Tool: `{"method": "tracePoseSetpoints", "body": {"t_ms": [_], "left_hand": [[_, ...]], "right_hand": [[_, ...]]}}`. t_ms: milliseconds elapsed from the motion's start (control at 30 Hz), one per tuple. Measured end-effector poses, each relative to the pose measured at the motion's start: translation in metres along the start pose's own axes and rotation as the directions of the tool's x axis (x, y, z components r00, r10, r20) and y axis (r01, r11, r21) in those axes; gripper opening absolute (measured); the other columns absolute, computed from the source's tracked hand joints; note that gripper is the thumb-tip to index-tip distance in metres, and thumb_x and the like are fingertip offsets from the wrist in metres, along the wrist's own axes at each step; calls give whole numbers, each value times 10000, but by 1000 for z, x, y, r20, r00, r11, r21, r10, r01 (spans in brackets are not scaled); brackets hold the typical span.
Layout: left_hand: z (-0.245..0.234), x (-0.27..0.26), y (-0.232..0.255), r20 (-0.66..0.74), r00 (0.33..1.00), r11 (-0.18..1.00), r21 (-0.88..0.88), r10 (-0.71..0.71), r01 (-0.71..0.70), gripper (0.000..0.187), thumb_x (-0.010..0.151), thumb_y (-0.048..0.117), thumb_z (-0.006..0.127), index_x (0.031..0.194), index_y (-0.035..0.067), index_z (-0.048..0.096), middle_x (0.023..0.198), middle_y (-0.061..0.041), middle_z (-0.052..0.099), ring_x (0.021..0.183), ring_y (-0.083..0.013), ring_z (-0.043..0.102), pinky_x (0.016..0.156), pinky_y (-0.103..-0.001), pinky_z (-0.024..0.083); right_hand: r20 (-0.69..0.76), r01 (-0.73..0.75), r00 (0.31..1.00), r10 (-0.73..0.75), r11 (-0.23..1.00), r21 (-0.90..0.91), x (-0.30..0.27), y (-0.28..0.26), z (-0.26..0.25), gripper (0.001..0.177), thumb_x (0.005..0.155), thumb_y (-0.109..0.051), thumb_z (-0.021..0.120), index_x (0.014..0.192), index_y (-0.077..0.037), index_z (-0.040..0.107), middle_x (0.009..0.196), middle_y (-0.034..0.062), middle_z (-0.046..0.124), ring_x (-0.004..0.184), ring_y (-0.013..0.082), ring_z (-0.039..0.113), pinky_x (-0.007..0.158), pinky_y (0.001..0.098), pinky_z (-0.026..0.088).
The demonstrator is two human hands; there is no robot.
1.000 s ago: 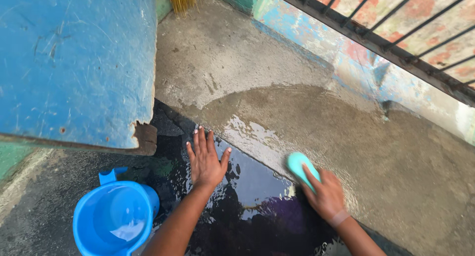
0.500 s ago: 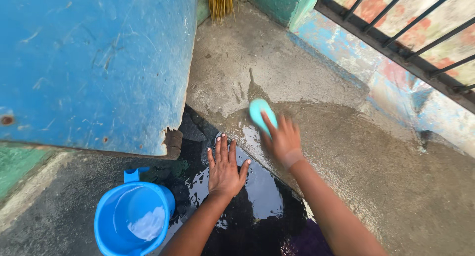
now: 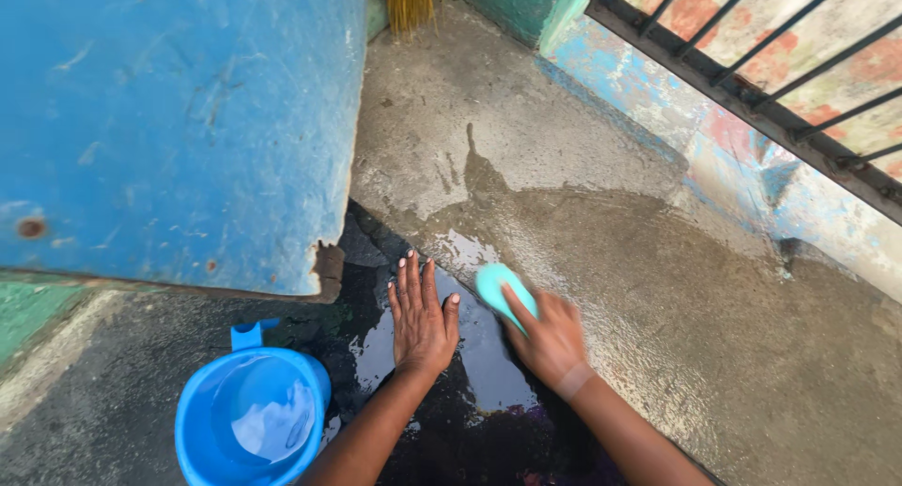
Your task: The person scrubs the floor near a gate using a brush and water from a blue bucket.
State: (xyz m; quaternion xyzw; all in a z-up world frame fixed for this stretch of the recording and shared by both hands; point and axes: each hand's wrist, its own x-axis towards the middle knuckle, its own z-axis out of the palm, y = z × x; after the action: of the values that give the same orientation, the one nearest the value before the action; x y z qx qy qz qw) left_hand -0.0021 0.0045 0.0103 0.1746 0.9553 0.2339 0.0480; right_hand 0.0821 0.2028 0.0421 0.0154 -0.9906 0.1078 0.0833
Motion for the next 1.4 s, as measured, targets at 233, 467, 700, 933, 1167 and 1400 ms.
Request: {"method": "tracePoseSetpoints", "body": {"t_ms": [233, 467, 700, 933, 1167, 1400], "left_hand": [[2, 4, -6, -64, 997, 996, -81, -42, 37, 640, 1058, 375, 376, 1572, 20, 235, 1674, -210, 122, 1558, -378, 72, 1224, -578, 104], [11, -3, -16, -229, 973, 980, -197, -22, -24, 643, 1052, 331, 432, 1574, 5, 246, 1671, -235, 183, 1558, -407, 143, 1239, -574, 169], [-25, 35, 12, -435, 855, 829, -559, -282, -11, 674, 985, 134, 636, 1560, -15, 317, 1570, -284, 346, 1474, -465, 298, 1192, -535, 275], [-126, 20, 43, -653, 730, 736, -592, -201, -327, 609, 998, 16, 691, 1529, 24, 394, 1544, -200, 496, 1457, -327, 477, 1253, -441, 342], [-163, 22, 35, -590, 751, 540, -752, -298, -377, 690, 981, -42, 659, 1570, 37, 309, 1598, -204, 396, 1497, -294, 408, 1195, -399, 360], [-184, 27, -7, -562, 759, 619, -735, -328, -277, 734, 964, -15, 703, 1576, 123, 322, 1569, -212, 449, 1464, -327, 459, 1194, -447, 350]], "right_hand": [[122, 8, 992, -2, 999, -47, 157, -57, 26, 665, 929, -389, 662, 1548, -305, 434, 1234, 211, 588, 1131, 391, 585, 916, 537, 436], [-43, -176, 983, 177, 984, 17, 11, 5, 15, 656, 853, -421, 685, 1475, -283, 533, 1273, 225, 624, 1108, 383, 626, 929, 529, 435], [48, -559, 810, 585, 794, -240, -177, 95, -51, 762, 888, -444, 679, 1585, -325, 394, 1037, 128, 645, 953, 322, 664, 846, 498, 471], [91, -723, 652, 753, 653, -227, -228, 50, -46, 938, 885, -411, 667, 1654, -192, 177, 1104, 254, 583, 937, 441, 643, 784, 541, 535], [330, -644, 668, 667, 740, -193, -250, -33, -51, 952, 922, -429, 623, 1632, -225, 23, 1248, 233, 513, 1134, 439, 583, 897, 502, 555], [413, -658, 593, 691, 712, -245, -265, -45, -50, 1018, 926, -437, 628, 1627, -246, -86, 1301, 205, 469, 1240, 417, 532, 976, 519, 511]]}}
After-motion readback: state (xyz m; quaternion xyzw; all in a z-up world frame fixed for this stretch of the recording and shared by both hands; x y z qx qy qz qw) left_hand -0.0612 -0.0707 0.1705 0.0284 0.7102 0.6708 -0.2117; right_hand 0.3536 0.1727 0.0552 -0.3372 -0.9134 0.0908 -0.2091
